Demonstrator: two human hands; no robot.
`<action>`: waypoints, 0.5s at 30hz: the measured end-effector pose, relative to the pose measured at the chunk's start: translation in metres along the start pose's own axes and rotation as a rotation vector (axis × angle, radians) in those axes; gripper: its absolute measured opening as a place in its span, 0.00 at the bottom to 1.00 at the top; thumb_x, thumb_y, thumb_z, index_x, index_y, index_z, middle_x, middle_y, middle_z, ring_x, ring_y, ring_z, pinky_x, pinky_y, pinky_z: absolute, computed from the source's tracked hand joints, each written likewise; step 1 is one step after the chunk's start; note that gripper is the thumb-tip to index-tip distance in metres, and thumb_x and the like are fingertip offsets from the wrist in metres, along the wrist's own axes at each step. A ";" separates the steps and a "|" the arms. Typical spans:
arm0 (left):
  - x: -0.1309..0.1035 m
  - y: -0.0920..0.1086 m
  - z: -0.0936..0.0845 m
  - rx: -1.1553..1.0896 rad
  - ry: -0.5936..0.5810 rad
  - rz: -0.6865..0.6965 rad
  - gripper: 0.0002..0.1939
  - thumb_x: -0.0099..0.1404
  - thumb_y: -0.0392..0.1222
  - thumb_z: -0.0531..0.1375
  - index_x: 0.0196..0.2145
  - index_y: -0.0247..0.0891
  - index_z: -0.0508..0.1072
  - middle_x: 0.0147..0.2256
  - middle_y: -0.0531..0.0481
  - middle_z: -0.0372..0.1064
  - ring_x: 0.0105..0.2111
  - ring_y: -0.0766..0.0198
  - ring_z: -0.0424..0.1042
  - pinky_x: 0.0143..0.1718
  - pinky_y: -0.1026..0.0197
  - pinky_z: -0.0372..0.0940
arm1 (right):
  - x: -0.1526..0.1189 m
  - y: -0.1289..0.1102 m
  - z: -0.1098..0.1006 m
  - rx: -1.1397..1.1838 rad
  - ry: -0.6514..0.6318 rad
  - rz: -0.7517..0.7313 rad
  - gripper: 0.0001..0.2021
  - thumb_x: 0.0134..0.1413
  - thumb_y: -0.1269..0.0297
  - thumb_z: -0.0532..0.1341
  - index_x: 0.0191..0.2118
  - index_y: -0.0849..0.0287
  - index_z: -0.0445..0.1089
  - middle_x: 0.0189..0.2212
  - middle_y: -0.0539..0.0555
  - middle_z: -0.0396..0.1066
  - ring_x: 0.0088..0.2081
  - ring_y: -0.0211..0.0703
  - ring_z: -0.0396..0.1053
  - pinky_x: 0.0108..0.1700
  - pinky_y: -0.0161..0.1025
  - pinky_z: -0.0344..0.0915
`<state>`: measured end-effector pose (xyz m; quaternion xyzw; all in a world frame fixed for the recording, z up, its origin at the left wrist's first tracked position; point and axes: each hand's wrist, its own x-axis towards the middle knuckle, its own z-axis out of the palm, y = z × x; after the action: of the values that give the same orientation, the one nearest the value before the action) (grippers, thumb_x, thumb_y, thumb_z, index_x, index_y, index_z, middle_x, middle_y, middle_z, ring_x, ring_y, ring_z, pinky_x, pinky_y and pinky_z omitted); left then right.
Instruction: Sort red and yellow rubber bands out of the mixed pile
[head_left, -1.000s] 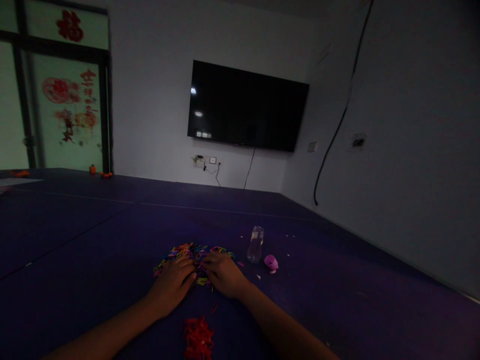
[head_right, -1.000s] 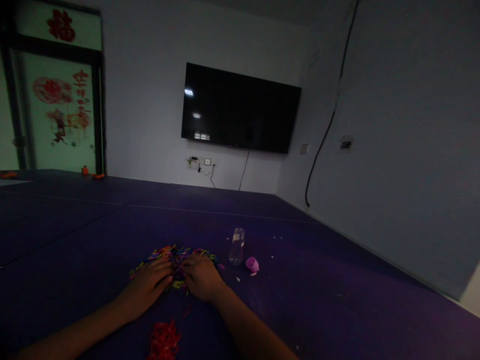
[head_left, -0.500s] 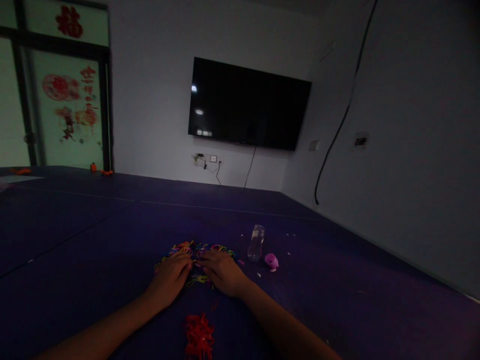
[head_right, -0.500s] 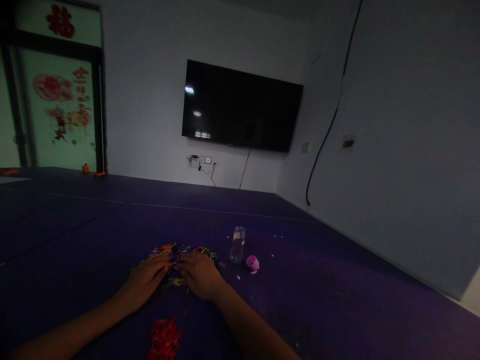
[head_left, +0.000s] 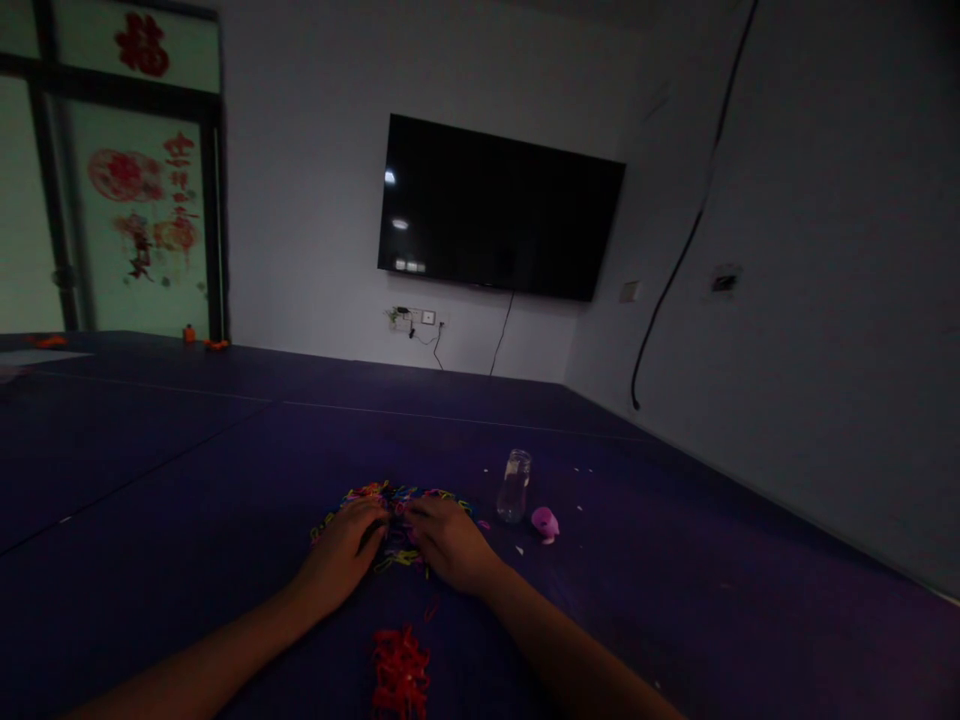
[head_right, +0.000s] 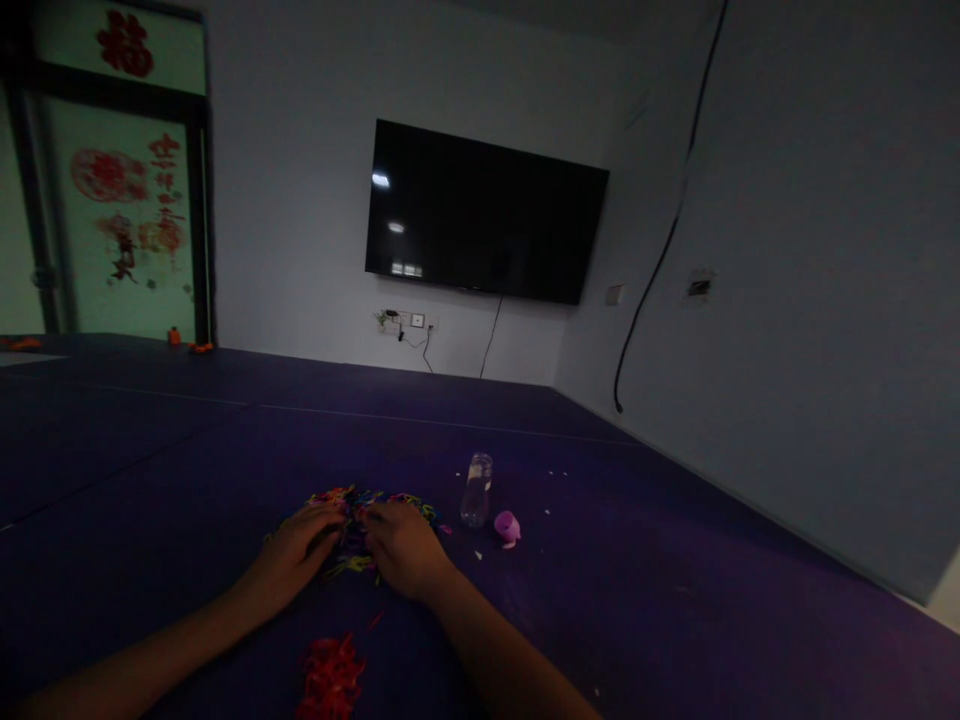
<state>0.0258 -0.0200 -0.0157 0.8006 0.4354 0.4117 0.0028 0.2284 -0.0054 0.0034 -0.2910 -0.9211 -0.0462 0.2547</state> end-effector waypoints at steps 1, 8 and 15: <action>0.000 -0.001 0.001 0.006 0.020 0.003 0.12 0.64 0.39 0.51 0.40 0.38 0.72 0.43 0.44 0.72 0.45 0.54 0.70 0.49 0.48 0.64 | 0.000 -0.002 -0.001 -0.011 0.022 0.000 0.15 0.60 0.70 0.51 0.50 0.60 0.66 0.49 0.59 0.67 0.49 0.45 0.65 0.50 0.42 0.60; 0.003 -0.001 0.000 -0.021 0.063 0.063 0.09 0.62 0.37 0.53 0.38 0.40 0.72 0.41 0.45 0.73 0.45 0.55 0.70 0.50 0.48 0.62 | -0.001 -0.018 -0.001 -0.085 0.015 -0.127 0.18 0.60 0.68 0.51 0.55 0.61 0.62 0.53 0.60 0.65 0.51 0.46 0.63 0.53 0.43 0.58; 0.001 0.029 -0.019 -0.162 -0.047 0.151 0.11 0.65 0.40 0.52 0.26 0.39 0.68 0.28 0.49 0.69 0.32 0.60 0.69 0.37 0.56 0.65 | -0.005 0.001 0.002 0.067 0.398 0.264 0.15 0.61 0.67 0.49 0.46 0.59 0.70 0.46 0.58 0.71 0.48 0.45 0.67 0.51 0.43 0.61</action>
<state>0.0333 -0.0438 0.0082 0.8376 0.3390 0.4258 0.0470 0.2316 -0.0063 -0.0012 -0.3853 -0.8077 -0.0384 0.4446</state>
